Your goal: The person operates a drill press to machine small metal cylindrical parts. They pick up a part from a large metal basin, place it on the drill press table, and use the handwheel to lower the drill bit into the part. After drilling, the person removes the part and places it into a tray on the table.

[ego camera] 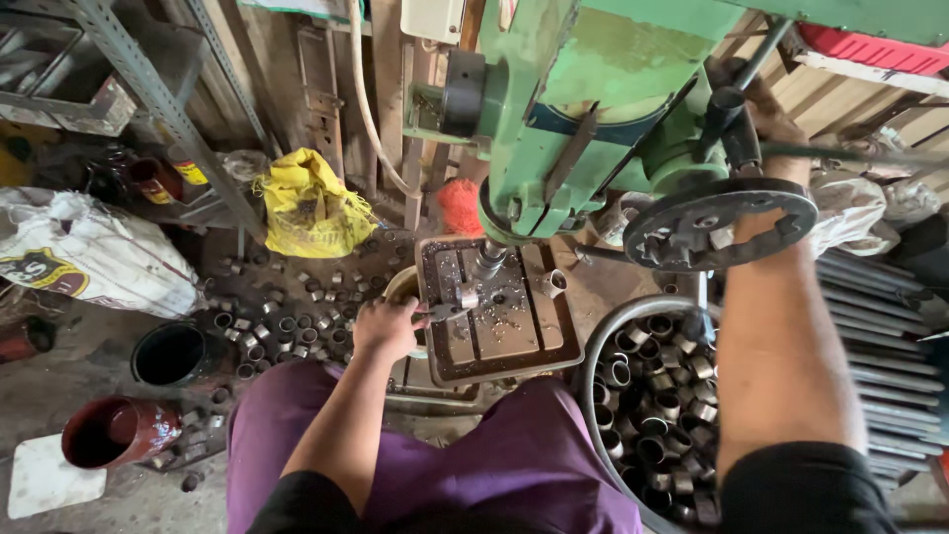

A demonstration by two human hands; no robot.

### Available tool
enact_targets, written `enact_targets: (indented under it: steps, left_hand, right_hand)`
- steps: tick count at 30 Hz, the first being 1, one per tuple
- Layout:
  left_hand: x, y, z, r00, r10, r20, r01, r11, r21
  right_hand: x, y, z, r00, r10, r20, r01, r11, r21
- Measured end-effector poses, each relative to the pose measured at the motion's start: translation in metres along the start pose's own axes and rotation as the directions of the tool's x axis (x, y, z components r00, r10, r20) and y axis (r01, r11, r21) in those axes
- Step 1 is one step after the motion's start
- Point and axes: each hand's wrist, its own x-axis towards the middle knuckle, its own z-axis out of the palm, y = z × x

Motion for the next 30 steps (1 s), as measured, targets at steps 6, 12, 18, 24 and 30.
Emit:
enact_targets:
  steps: [6,12,18,24,30]
  left_hand:
    - [-0.008,0.001,-0.014,0.998,-0.019,-0.052,0.013,0.994,-0.105]
    - [-0.009,-0.001,-0.012,0.998,0.013,-0.068,-0.020,0.994,-0.105]
    - [-0.008,-0.005,-0.003,0.993,0.050,-0.111,-0.059,0.995,-0.076]
    - [-0.008,-0.004,0.000,0.994,0.021,-0.111,-0.036,0.991,-0.128]
    - [-0.003,-0.004,0.002,0.998,0.013,-0.057,-0.018,0.996,-0.087]
  right_hand:
    - [-0.096,-0.051,0.094,0.986,-0.070,0.152,0.024,0.957,0.289]
    - [-0.163,-0.063,0.088,0.893,0.112,-0.435,-0.418,-0.149,-0.896]
    - [-0.192,-0.041,0.138,0.976,0.077,-0.205,-0.217,0.196,-0.956]
    - [-0.203,-0.033,0.167,0.904,-0.169,-0.393,-0.341,0.271,-0.900]
    - [-0.207,-0.016,0.162,0.883,-0.238,-0.405,-0.324,0.317,-0.892]
